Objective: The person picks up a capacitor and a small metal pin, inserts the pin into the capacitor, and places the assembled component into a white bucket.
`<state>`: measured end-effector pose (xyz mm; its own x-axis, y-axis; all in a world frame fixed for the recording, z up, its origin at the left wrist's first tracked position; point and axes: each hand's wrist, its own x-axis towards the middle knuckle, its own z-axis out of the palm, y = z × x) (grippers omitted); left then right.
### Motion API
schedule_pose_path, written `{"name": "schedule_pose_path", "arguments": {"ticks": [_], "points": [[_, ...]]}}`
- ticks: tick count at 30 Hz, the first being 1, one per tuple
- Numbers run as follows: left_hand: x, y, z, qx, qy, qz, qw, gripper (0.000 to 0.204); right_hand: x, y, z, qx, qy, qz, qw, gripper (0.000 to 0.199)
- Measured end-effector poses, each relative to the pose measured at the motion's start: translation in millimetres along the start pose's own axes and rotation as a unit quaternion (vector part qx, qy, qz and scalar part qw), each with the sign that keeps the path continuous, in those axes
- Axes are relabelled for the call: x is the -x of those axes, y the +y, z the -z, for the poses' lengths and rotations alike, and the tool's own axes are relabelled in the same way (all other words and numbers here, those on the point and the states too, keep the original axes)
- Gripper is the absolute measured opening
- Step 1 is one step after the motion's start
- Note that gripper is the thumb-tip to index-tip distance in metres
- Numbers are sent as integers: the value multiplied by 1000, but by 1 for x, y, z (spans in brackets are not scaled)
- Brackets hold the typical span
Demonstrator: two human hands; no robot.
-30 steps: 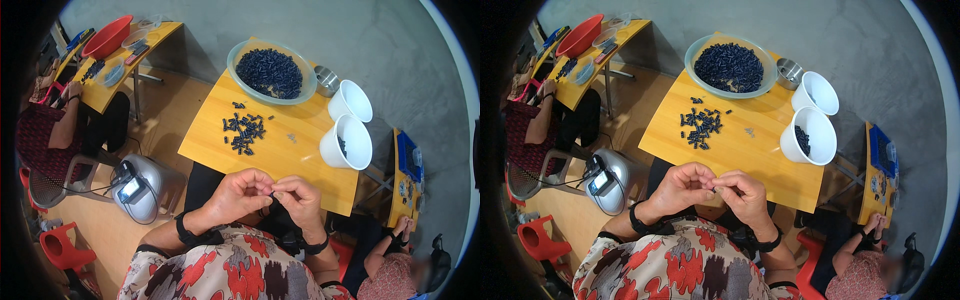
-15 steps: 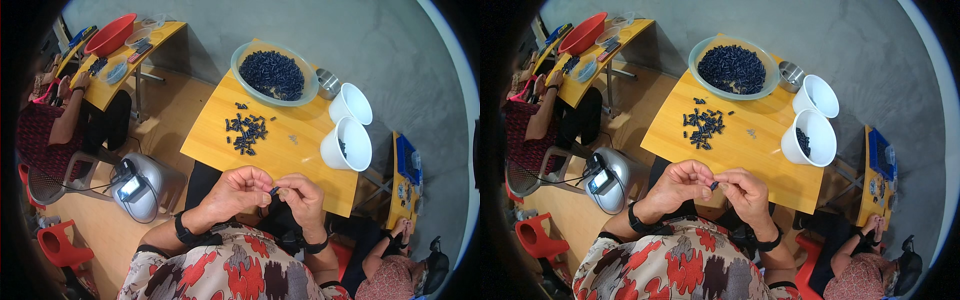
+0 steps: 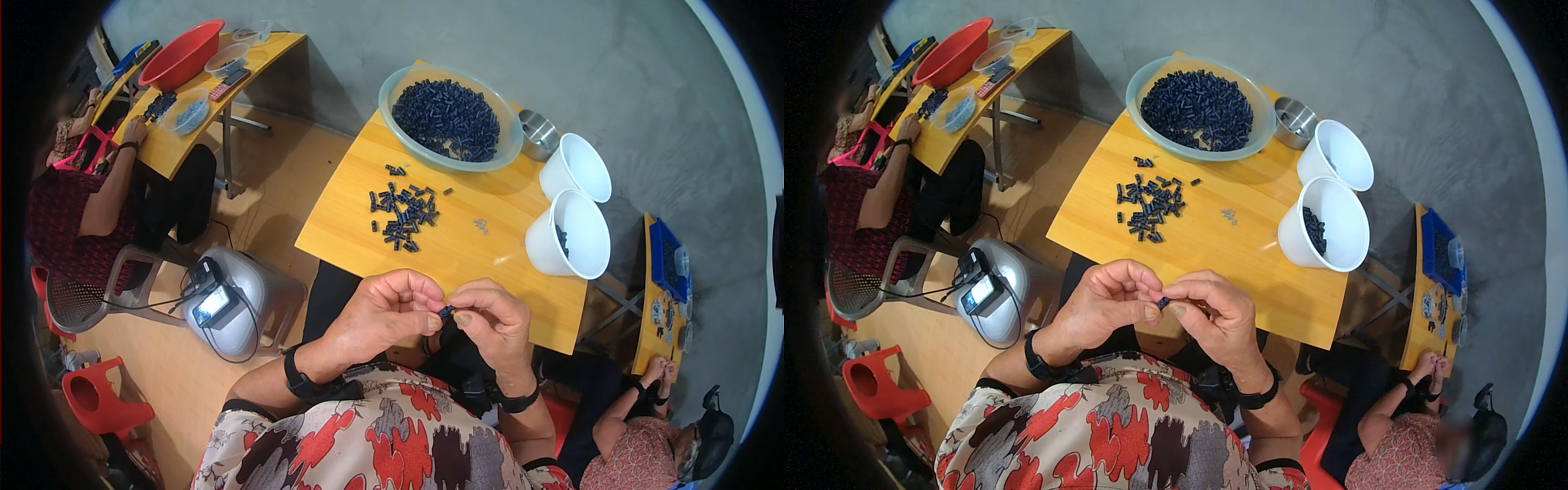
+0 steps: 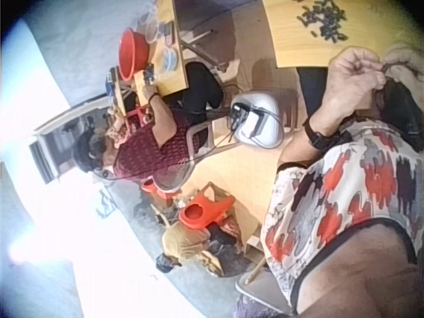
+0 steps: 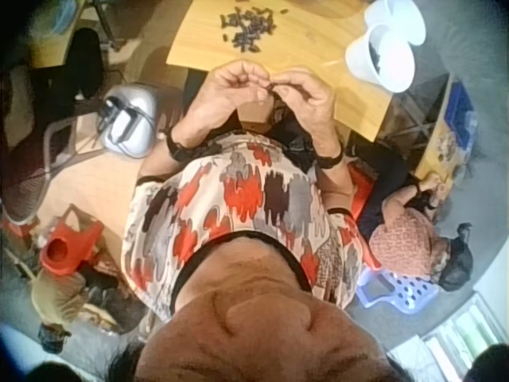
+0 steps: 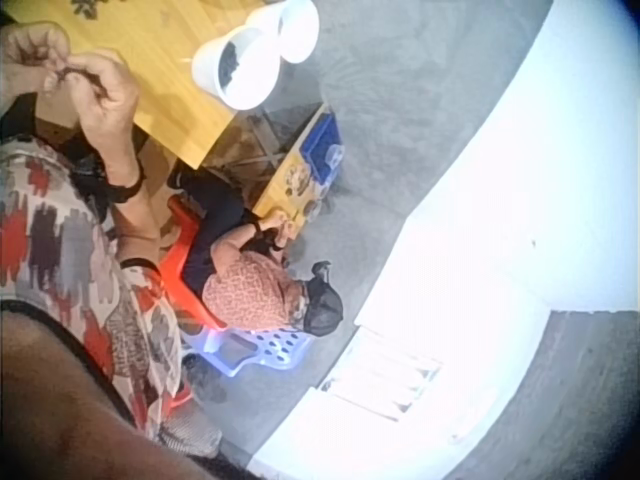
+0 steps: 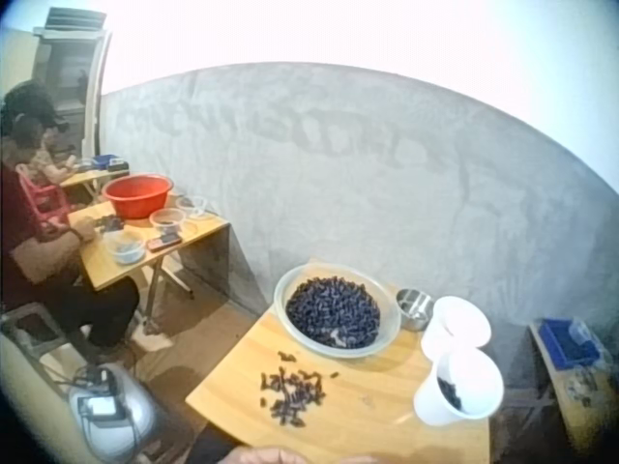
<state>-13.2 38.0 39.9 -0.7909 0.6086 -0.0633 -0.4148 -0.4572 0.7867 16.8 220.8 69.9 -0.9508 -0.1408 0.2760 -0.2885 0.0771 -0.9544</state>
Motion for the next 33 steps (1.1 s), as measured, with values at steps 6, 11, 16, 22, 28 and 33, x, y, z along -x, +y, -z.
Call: {"name": "schedule_pose_path", "arguments": {"ticks": [6, 11, 16, 22, 28, 33], "points": [[0, 0, -2, -15, 2, -11, 1000, 23, 3, 5, 1, -8, 13, -21, 1000, 12], [0, -1, -2, -21, 6, -14, 1000, 23, 4, 5, 2, 19, 17, -22, 999, 12], [0, 1, -3, -9, 9, 2, 1000, 22, 0, 2, 1, 104, 21, 44, 993, 12], [-1, 2, -5, 51, 11, 31, 998, 19, -1, 0, 0, 118, 20, 52, 991, 12], [-3, 0, -1, 75, 0, 38, 996, 16, -4, -1, 0, 116, 2, 60, 991, 12], [-3, -1, 2, 109, -8, 64, 992, 13, -3, 1, 1, 87, -17, 26, 996, 12]]}}
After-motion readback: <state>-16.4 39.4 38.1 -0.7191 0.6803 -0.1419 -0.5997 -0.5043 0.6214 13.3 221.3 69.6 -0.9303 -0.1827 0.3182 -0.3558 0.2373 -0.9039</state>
